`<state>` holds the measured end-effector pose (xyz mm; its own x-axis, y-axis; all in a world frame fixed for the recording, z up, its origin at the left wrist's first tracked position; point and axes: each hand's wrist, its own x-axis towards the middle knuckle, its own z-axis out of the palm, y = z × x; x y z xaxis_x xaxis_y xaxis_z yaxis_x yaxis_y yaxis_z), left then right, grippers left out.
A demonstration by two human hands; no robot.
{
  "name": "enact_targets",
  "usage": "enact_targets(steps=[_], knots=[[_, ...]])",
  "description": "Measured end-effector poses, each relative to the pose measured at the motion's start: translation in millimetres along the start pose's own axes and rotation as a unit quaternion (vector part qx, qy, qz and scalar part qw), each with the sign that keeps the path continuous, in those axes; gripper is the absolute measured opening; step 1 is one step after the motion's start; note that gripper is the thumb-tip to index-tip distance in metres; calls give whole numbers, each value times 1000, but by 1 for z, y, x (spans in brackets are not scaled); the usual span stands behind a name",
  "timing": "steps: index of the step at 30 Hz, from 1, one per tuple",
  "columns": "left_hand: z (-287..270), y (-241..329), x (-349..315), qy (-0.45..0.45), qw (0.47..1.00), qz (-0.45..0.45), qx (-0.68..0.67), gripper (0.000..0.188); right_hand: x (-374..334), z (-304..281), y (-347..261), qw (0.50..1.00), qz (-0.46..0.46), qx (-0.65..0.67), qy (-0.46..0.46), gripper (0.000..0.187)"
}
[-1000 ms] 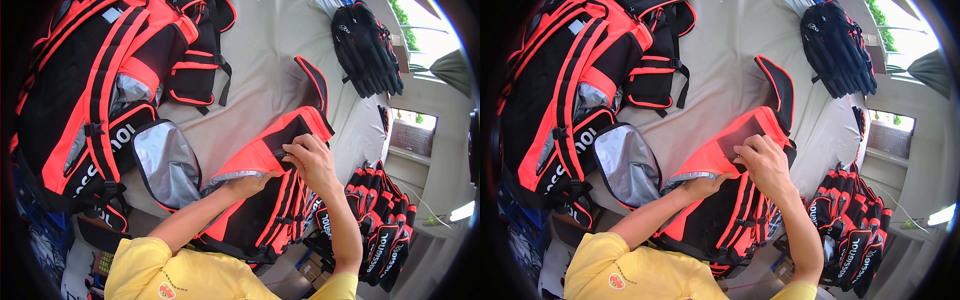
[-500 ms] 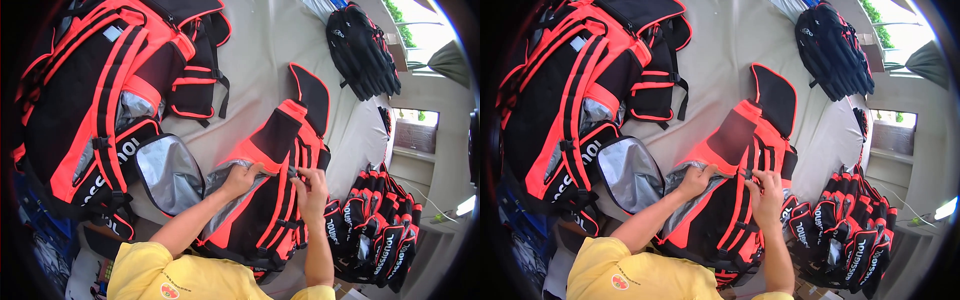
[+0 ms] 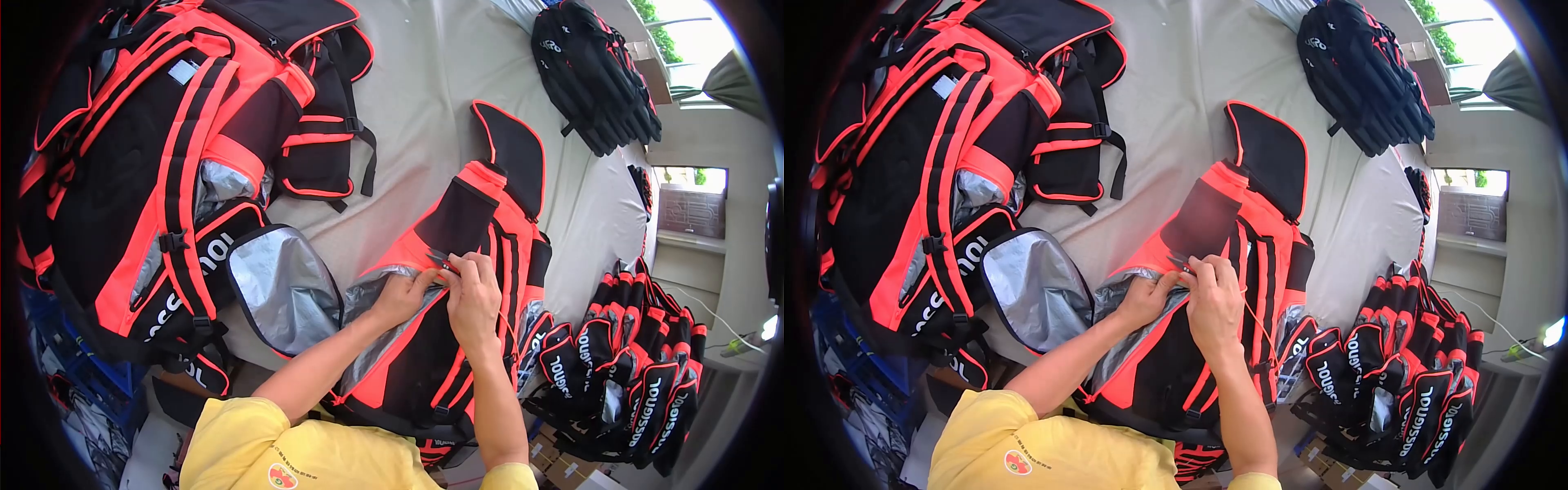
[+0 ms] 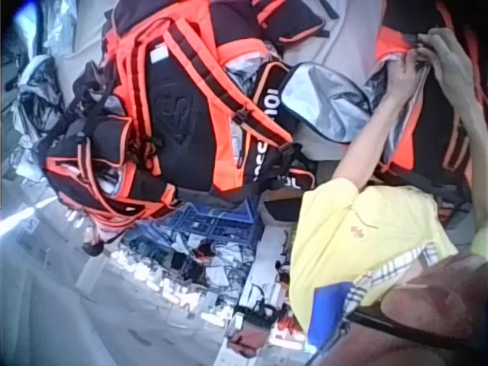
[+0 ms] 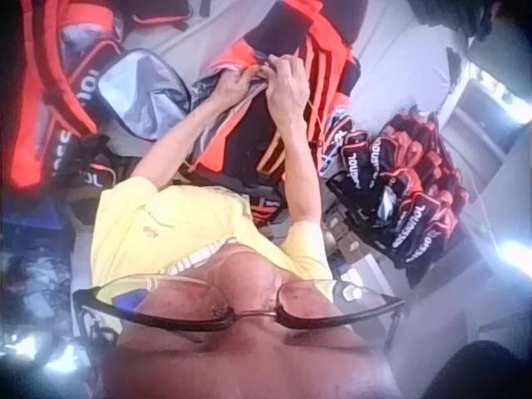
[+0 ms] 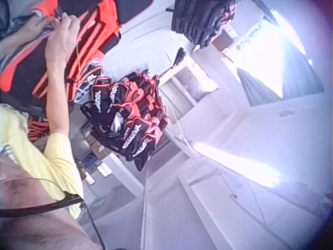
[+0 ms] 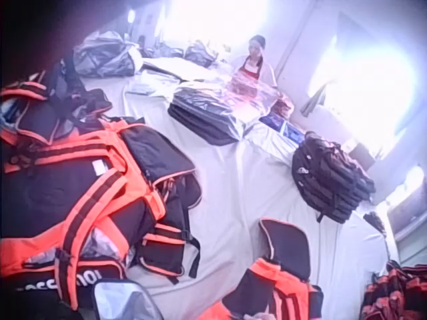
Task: Inspecting and sorting red and black athletic backpacks in a warehouse setting.
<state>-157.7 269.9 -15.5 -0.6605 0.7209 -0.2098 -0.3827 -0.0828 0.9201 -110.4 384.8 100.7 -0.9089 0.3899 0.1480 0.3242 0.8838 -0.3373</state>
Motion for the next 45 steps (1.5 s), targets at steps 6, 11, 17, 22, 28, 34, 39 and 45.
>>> enact_targets(steps=[6, 11, 17, 22, 28, 34, 39, 45], knots=[[-1, -3, -2, -1, 1000, 31, -2, 34, 1, 5, 6, 1000, -18, -13, 5, 23], [-2, 1, -4, -13, 1000, -4, 8, 32, 2, 7, 1, 999, -31, 25, 20, 18], [-2, -9, -7, 2, 999, 23, 26, 34, -18, 7, 10, 998, -11, 48, 48, 20], [-11, -4, -12, 49, 997, -56, 7, 51, -125, -21, 63, 975, 176, 82, 105, 28], [-75, 18, 29, 207, 854, -154, -452, 54, -357, -162, 160, 873, 430, -106, 205, 30], [-65, 92, 5, 241, 951, -182, -59, 48, -479, -342, 162, 735, 412, -422, 334, 22], [3, 103, 23, 273, 782, 257, 498, 39, -560, -256, 301, 829, 453, -210, 253, 38], [35, 62, 80, 137, 587, 179, 778, 52, -507, -73, 379, 809, 561, 19, 172, 38]])
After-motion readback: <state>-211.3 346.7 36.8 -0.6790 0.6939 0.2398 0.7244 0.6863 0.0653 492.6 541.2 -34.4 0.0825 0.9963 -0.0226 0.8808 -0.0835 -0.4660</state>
